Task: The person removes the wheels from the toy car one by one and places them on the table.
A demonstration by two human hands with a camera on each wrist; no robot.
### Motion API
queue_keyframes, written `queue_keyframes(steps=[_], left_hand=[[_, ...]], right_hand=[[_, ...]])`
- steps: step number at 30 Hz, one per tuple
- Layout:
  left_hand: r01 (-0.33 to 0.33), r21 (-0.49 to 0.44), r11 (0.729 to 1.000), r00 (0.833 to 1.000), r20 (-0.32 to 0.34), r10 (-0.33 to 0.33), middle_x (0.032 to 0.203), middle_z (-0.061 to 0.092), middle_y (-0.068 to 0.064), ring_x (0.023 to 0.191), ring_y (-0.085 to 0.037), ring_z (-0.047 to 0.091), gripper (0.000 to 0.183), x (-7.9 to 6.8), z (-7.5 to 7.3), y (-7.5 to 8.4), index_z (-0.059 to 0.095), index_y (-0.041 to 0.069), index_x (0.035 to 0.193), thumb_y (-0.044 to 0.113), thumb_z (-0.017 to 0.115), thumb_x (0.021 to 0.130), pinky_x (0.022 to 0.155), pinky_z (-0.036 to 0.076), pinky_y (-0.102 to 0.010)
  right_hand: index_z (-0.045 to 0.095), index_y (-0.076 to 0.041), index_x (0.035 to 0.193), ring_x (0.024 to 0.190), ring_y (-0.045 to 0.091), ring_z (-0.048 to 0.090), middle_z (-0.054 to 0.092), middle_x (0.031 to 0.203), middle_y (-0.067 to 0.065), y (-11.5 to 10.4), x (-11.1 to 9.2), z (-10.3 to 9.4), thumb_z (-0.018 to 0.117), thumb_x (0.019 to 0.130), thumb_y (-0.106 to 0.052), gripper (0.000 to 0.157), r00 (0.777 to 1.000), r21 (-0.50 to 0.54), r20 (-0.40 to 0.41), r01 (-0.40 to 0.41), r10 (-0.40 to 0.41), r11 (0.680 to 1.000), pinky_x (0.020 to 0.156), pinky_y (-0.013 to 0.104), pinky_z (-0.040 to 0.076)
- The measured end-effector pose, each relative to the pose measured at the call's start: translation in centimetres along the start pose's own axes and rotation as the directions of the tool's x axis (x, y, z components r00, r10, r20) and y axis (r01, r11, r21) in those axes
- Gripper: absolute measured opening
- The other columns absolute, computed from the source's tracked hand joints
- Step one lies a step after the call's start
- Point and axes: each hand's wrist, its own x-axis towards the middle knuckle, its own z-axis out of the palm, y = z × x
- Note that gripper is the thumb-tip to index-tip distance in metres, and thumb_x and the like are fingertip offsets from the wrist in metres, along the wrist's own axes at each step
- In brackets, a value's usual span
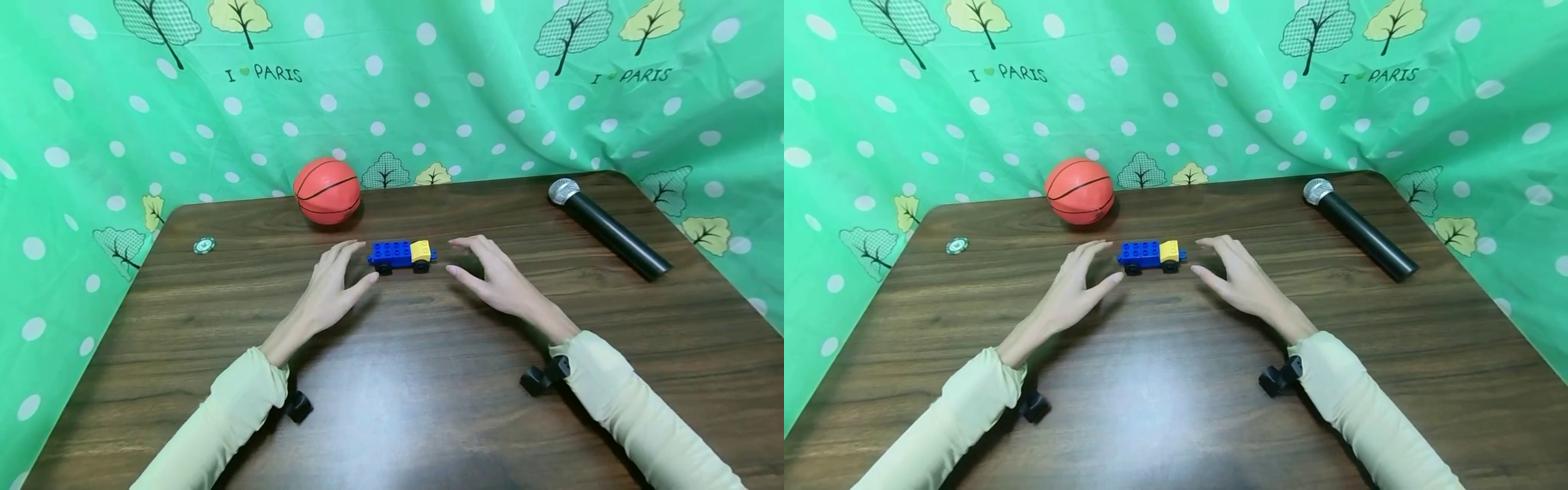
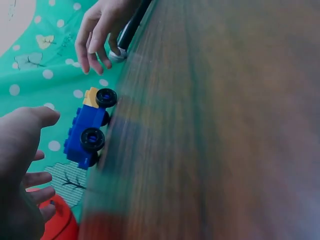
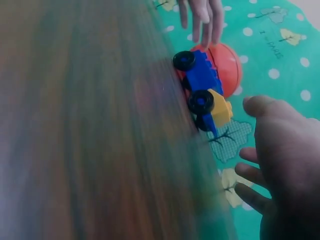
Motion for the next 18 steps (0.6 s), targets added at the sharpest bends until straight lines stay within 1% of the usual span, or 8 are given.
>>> queue_keyframes(steps=[3, 5, 11, 15, 18], left_hand=[[0.017, -0.054, 0.998, 1.000, 0.016, -0.016, 0.154, 0.044, -0.015, 0.143, -0.036, 0.035, 0.060, 0.6, 0.6, -0.3, 0.045, 0.005, 0.152, 0.035, 0.064, 0.103, 0.116, 0.026, -0.059], [0.017, -0.081, 0.997, 1.000, 0.017, -0.015, 0.152, 0.046, -0.015, 0.142, -0.035, 0.037, 0.059, 1.1, 0.9, -0.5, 0.046, 0.004, 0.151, 0.033, 0.064, 0.103, 0.116, 0.028, -0.057], [-0.017, -0.149, 0.989, 1.000, -0.020, 0.014, 0.142, 0.055, -0.019, 0.134, -0.035, 0.048, 0.054, 2.2, 1.6, -1.1, 0.051, -0.001, 0.146, 0.025, 0.066, 0.102, 0.113, 0.035, -0.053], [-0.027, -0.186, 0.982, 0.999, -0.033, 0.021, 0.137, 0.058, -0.019, 0.131, -0.033, 0.053, 0.051, 2.8, 2.0, -1.6, 0.053, -0.002, 0.144, 0.022, 0.067, 0.101, 0.111, 0.039, -0.050], [-0.036, -0.194, 0.980, 0.999, -0.044, 0.028, 0.135, 0.060, -0.019, 0.129, -0.031, 0.055, 0.048, 3.1, 2.1, -1.9, 0.056, -0.001, 0.143, 0.020, 0.068, 0.101, 0.109, 0.042, -0.048]], right_hand=[[0.055, -0.001, 0.140, 0.124, 0.032, 0.053, 0.058, 0.133, 0.016, 0.1, 0.6, 0.7, 0.068, 0.102, -0.020, 0.045, 1.000, 0.024, -0.016, 0.024, -0.024, 0.999, 0.103, 0.053, 0.043], [0.056, -0.001, 0.140, 0.121, 0.031, 0.055, 0.059, 0.131, 0.016, 0.1, 0.9, 1.0, 0.068, 0.102, -0.019, 0.043, 0.999, 0.036, -0.021, 0.026, -0.025, 0.999, 0.102, 0.052, 0.044], [0.055, -0.002, 0.141, 0.118, 0.032, 0.056, 0.059, 0.130, 0.017, 0.1, 2.0, 1.9, 0.067, 0.103, -0.019, 0.043, 1.000, 0.082, -0.013, 0.013, -0.012, 0.997, 0.098, 0.051, 0.047], [0.056, 0.000, 0.141, 0.115, 0.031, 0.058, 0.059, 0.128, 0.017, 0.0, 2.9, 2.6, 0.066, 0.103, -0.018, 0.043, 1.000, 0.107, -0.010, 0.021, -0.020, 0.994, 0.095, 0.049, 0.048], [0.056, 0.001, 0.142, 0.116, 0.031, 0.057, 0.059, 0.129, 0.018, -0.2, 3.5, 3.1, 0.066, 0.103, -0.016, 0.043, 1.000, 0.106, -0.007, 0.028, -0.027, 0.994, 0.096, 0.050, 0.048]])
